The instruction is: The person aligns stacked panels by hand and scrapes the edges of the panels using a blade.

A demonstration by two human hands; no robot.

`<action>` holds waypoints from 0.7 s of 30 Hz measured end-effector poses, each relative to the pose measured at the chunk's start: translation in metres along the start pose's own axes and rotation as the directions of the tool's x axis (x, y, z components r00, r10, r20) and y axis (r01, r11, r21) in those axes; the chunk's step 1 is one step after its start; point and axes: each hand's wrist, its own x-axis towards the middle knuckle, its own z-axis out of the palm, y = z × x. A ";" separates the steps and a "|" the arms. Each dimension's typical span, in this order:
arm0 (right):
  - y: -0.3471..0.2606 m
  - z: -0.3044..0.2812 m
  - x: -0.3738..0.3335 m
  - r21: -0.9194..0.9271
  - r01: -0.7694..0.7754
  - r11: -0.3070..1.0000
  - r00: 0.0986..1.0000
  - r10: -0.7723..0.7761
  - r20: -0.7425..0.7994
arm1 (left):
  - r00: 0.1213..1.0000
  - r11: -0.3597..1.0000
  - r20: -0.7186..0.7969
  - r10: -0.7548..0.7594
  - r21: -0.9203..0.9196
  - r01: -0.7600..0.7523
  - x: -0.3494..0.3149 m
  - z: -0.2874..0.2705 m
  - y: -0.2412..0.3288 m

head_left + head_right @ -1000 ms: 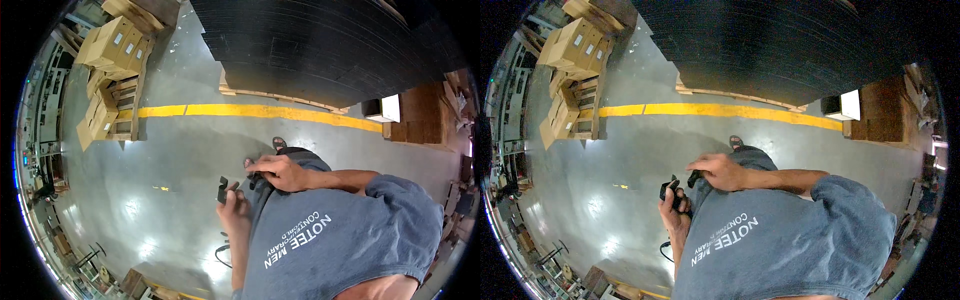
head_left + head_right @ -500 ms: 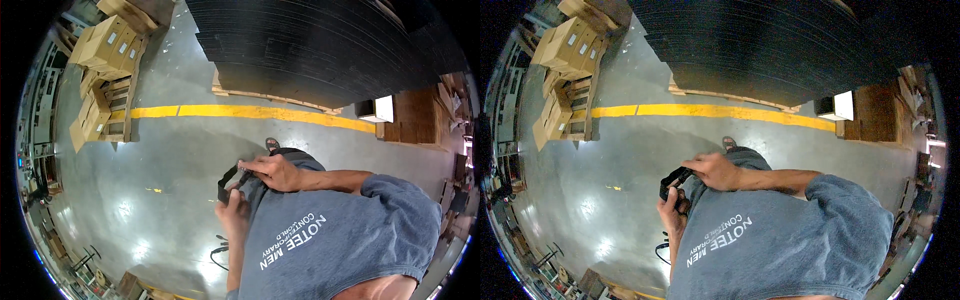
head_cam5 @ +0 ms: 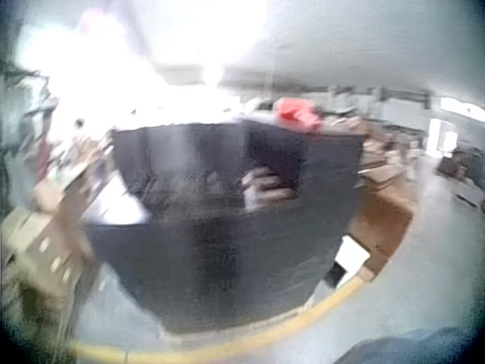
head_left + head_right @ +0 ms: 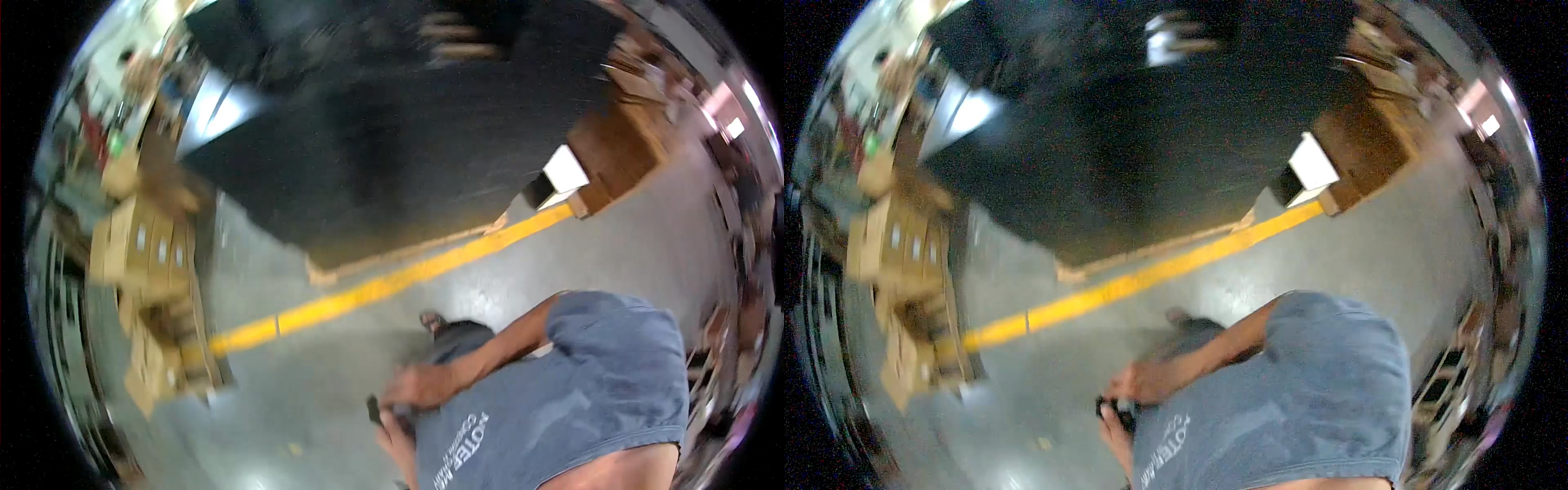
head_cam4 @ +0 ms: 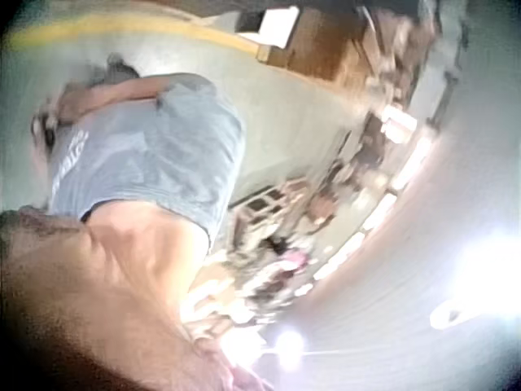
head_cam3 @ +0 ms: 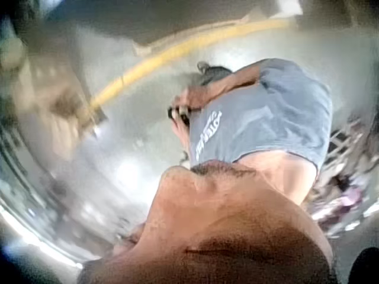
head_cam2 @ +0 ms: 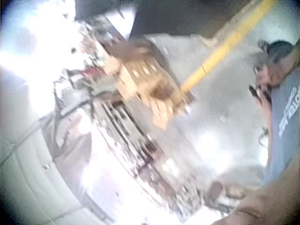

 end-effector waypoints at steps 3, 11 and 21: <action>0.025 -0.024 0.014 0.169 -0.125 0.978 0.990 0.111 0.092 | 1.000 0.902 -0.029 -0.005 0.431 0.017 0.049 -0.006 -0.028; -0.003 -0.120 0.009 0.348 -0.287 0.892 0.933 0.178 0.312 | 0.964 0.959 0.063 -0.258 0.136 0.248 0.047 -0.024 0.028; -0.023 -0.235 -0.026 0.011 -0.253 0.967 0.707 0.192 -0.681 | 0.845 0.776 0.158 0.510 0.340 -0.532 0.043 -0.018 0.227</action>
